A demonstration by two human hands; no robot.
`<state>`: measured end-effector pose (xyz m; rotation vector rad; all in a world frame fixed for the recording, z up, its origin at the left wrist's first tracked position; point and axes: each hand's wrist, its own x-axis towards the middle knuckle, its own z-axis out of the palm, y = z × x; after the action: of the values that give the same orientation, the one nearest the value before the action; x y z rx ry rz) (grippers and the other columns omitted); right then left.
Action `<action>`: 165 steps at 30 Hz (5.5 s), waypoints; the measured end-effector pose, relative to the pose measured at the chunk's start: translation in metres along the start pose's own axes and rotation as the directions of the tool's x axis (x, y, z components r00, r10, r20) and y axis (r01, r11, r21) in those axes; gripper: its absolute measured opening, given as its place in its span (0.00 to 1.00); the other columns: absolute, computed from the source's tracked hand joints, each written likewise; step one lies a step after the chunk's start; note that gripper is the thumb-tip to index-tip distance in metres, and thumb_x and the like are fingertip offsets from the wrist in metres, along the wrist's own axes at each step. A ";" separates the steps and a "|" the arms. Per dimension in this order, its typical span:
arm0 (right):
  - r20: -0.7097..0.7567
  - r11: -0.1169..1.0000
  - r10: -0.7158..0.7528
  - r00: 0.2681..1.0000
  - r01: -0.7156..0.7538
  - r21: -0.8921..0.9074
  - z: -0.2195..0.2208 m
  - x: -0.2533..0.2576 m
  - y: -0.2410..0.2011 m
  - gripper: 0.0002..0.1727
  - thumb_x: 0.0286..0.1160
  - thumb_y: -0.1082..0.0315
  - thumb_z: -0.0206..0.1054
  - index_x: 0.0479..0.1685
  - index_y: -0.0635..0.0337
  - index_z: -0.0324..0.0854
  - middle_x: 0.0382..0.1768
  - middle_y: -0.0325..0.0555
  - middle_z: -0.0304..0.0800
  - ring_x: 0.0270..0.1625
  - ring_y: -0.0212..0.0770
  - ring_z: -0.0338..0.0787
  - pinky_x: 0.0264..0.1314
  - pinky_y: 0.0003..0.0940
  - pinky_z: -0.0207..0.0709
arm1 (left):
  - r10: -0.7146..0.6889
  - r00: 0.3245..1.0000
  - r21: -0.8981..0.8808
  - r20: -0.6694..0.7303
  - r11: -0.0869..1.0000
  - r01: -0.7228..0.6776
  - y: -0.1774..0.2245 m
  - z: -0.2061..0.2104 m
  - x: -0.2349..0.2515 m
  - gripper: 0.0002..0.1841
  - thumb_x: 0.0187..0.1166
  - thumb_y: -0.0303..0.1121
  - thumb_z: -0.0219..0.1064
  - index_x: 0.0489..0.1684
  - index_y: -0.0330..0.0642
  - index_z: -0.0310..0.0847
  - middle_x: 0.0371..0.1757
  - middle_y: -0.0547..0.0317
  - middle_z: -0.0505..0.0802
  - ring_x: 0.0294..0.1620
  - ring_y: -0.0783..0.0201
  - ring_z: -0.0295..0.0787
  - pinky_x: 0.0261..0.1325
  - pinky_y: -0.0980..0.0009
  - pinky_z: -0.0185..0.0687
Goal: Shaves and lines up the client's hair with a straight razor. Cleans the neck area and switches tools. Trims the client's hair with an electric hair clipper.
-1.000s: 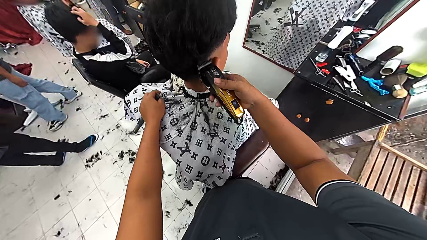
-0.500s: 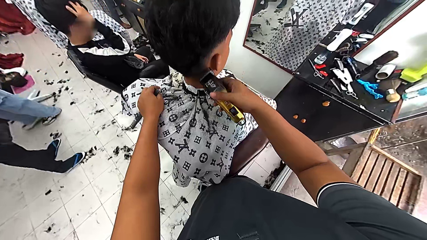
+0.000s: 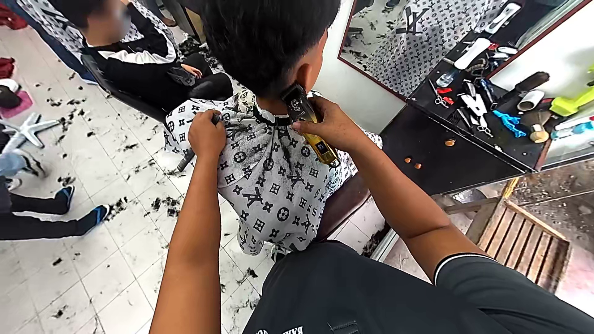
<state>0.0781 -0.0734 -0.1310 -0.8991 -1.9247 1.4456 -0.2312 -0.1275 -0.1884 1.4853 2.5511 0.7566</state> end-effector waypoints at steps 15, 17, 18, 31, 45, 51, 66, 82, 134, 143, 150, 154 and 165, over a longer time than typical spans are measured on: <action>-0.035 0.994 -0.105 0.994 0.103 -0.039 0.003 0.003 -0.008 0.37 0.70 0.60 0.78 0.76 0.65 0.68 0.57 0.53 0.87 0.49 0.39 0.92 0.53 0.36 0.90 | 0.000 1.000 0.001 0.005 1.000 0.000 0.000 0.002 0.000 0.19 0.83 0.34 0.56 0.68 0.46 0.85 0.67 0.40 0.89 0.70 0.37 0.83 0.67 0.31 0.72; -0.002 0.998 -0.019 1.000 0.019 0.054 0.000 0.001 -0.007 0.32 0.71 0.63 0.78 0.73 0.65 0.70 0.53 0.53 0.88 0.45 0.41 0.93 0.48 0.39 0.92 | 0.000 1.000 0.002 0.001 1.000 0.000 0.000 0.001 0.001 0.19 0.83 0.34 0.56 0.68 0.46 0.85 0.67 0.41 0.89 0.70 0.38 0.83 0.67 0.31 0.72; 0.014 0.993 0.010 1.000 -0.011 0.114 -0.001 0.001 -0.007 0.31 0.72 0.64 0.77 0.72 0.66 0.71 0.51 0.54 0.88 0.43 0.43 0.94 0.46 0.40 0.93 | 0.000 1.000 0.005 -0.003 1.000 0.000 -0.001 0.001 0.002 0.19 0.83 0.34 0.56 0.67 0.46 0.86 0.67 0.41 0.89 0.70 0.38 0.83 0.66 0.31 0.72; 0.079 0.926 -0.075 0.994 0.040 0.375 -0.001 0.002 -0.012 0.27 0.77 0.66 0.68 0.72 0.66 0.66 0.48 0.50 0.89 0.43 0.44 0.95 0.45 0.40 0.93 | 0.024 1.000 0.001 -0.003 1.000 -0.024 -0.003 0.003 0.001 0.19 0.84 0.34 0.55 0.68 0.44 0.85 0.66 0.38 0.89 0.70 0.36 0.83 0.66 0.30 0.72; -0.038 0.997 0.019 0.999 -0.016 0.071 0.007 -0.004 0.003 0.36 0.70 0.62 0.78 0.77 0.65 0.67 0.55 0.56 0.87 0.45 0.46 0.94 0.47 0.43 0.93 | 0.014 1.000 -0.001 -0.005 1.000 -0.014 -0.004 0.002 0.001 0.19 0.84 0.35 0.56 0.68 0.46 0.85 0.67 0.39 0.89 0.70 0.37 0.83 0.66 0.31 0.73; -0.151 0.992 -0.070 0.986 0.053 -0.118 0.020 0.000 0.003 0.42 0.66 0.57 0.81 0.79 0.64 0.66 0.60 0.55 0.86 0.56 0.41 0.90 0.61 0.40 0.85 | 0.023 1.000 -0.007 -0.006 1.000 -0.023 -0.003 0.003 0.002 0.19 0.84 0.35 0.56 0.68 0.45 0.85 0.67 0.39 0.89 0.70 0.38 0.84 0.67 0.31 0.73; -0.105 0.996 -0.074 0.992 0.068 -0.060 0.017 0.002 -0.001 0.39 0.68 0.59 0.80 0.77 0.65 0.67 0.58 0.54 0.86 0.52 0.40 0.92 0.56 0.38 0.89 | 0.011 1.000 -0.005 -0.006 1.000 -0.011 -0.002 0.003 0.001 0.19 0.84 0.34 0.56 0.67 0.45 0.86 0.67 0.40 0.89 0.71 0.38 0.83 0.67 0.31 0.72; -0.013 0.986 -0.003 1.000 0.005 0.169 0.007 0.000 -0.009 0.33 0.73 0.66 0.76 0.76 0.66 0.67 0.56 0.56 0.86 0.45 0.46 0.94 0.46 0.43 0.93 | 0.006 1.000 -0.009 -0.015 1.000 -0.006 -0.004 0.003 0.004 0.19 0.84 0.35 0.56 0.67 0.46 0.86 0.66 0.40 0.89 0.70 0.38 0.84 0.66 0.31 0.73; -0.223 0.998 -0.066 0.972 0.064 -0.016 0.064 0.008 0.011 0.43 0.66 0.58 0.82 0.78 0.66 0.64 0.61 0.56 0.85 0.60 0.42 0.89 0.65 0.40 0.84 | 0.019 1.000 -0.012 -0.004 1.000 -0.019 -0.003 0.002 0.001 0.19 0.83 0.33 0.57 0.67 0.46 0.86 0.65 0.41 0.89 0.69 0.39 0.85 0.65 0.33 0.74; -0.233 0.997 -0.071 0.970 0.069 -0.017 0.062 0.011 0.013 0.43 0.65 0.59 0.82 0.79 0.66 0.65 0.62 0.56 0.85 0.60 0.43 0.89 0.65 0.41 0.84 | 0.013 1.000 -0.010 -0.003 1.000 -0.013 -0.003 0.003 0.003 0.19 0.83 0.34 0.57 0.67 0.45 0.86 0.65 0.41 0.89 0.69 0.38 0.84 0.65 0.32 0.74; -0.214 0.982 -0.136 0.967 0.103 -0.157 0.051 0.011 0.006 0.43 0.65 0.60 0.82 0.79 0.67 0.65 0.63 0.57 0.84 0.63 0.44 0.87 0.69 0.42 0.81 | 0.012 1.000 -0.013 0.002 1.000 -0.012 -0.003 0.003 0.002 0.19 0.83 0.34 0.56 0.67 0.45 0.86 0.66 0.40 0.89 0.70 0.38 0.84 0.66 0.32 0.74; -0.185 0.993 -0.054 0.981 0.034 -0.112 0.037 0.004 0.007 0.41 0.65 0.60 0.82 0.77 0.66 0.67 0.61 0.56 0.85 0.59 0.43 0.89 0.64 0.41 0.84 | 0.008 1.000 -0.015 -0.004 1.000 -0.008 -0.002 0.001 0.002 0.19 0.84 0.34 0.56 0.67 0.46 0.86 0.66 0.41 0.89 0.70 0.38 0.84 0.66 0.32 0.74; -0.101 0.999 -0.024 0.995 0.021 -0.026 0.013 0.001 -0.007 0.37 0.66 0.61 0.81 0.74 0.65 0.71 0.55 0.53 0.88 0.49 0.40 0.92 0.54 0.38 0.89 | 0.006 1.000 0.005 -0.012 1.000 -0.006 -0.003 0.003 0.003 0.19 0.83 0.34 0.56 0.67 0.47 0.86 0.66 0.42 0.89 0.70 0.39 0.84 0.66 0.32 0.73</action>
<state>0.0663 -0.0819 -0.1273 -0.9414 -1.8757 1.3397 -0.2343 -0.1249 -0.1922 1.4951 2.5597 0.7629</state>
